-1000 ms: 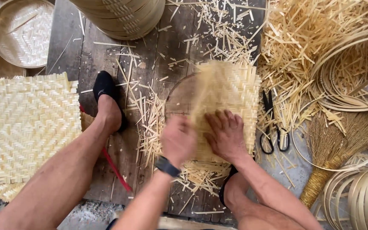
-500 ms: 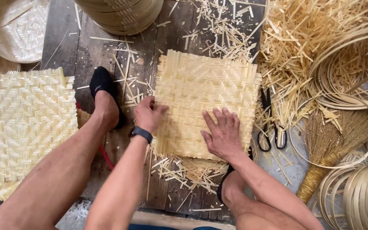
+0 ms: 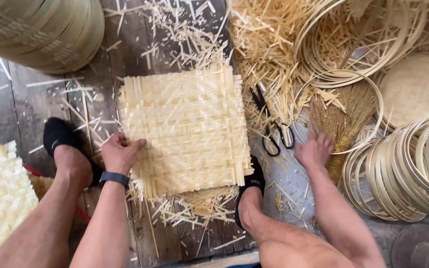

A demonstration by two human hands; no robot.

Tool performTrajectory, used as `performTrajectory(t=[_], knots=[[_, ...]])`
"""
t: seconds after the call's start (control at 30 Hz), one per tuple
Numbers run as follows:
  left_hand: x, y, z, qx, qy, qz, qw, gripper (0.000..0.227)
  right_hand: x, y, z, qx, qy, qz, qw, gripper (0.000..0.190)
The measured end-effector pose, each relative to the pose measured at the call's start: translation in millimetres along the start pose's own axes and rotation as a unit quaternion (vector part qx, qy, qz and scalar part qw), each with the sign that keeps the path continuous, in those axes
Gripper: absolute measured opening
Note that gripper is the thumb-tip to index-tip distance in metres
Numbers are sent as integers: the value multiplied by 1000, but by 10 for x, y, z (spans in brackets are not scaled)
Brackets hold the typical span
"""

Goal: Weaving and trimming a bamboo basket using a wooden mold and scissors.

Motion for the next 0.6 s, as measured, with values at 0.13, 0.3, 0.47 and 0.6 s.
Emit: performTrajectory(t=[0.13, 0.3, 0.47, 0.6], knots=[[112, -10, -80, 6, 16, 64, 998, 76, 585, 180, -261, -26, -75, -79, 994, 19], [858, -178, -384, 101, 205, 104, 968, 95, 514, -840, -310, 132, -148, -12, 980, 17], [1783, -193, -829, 157, 323, 26, 933, 76, 385, -1907, -449, 185, -225, -80, 953, 17], [2438, -67, -1147, 52, 407, -41, 911, 60, 36, -2901, -735, 207, -363, -75, 906, 33]])
Point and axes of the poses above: each hand's wrist, its own z-axis towards the middle knuckle, its own y-axis out of the palm, x = y × z, the point moved 6 cm from there along z, towards the middle knuckle, and after that the axes turned 12 degrees about -z, right-handed, at the moved point
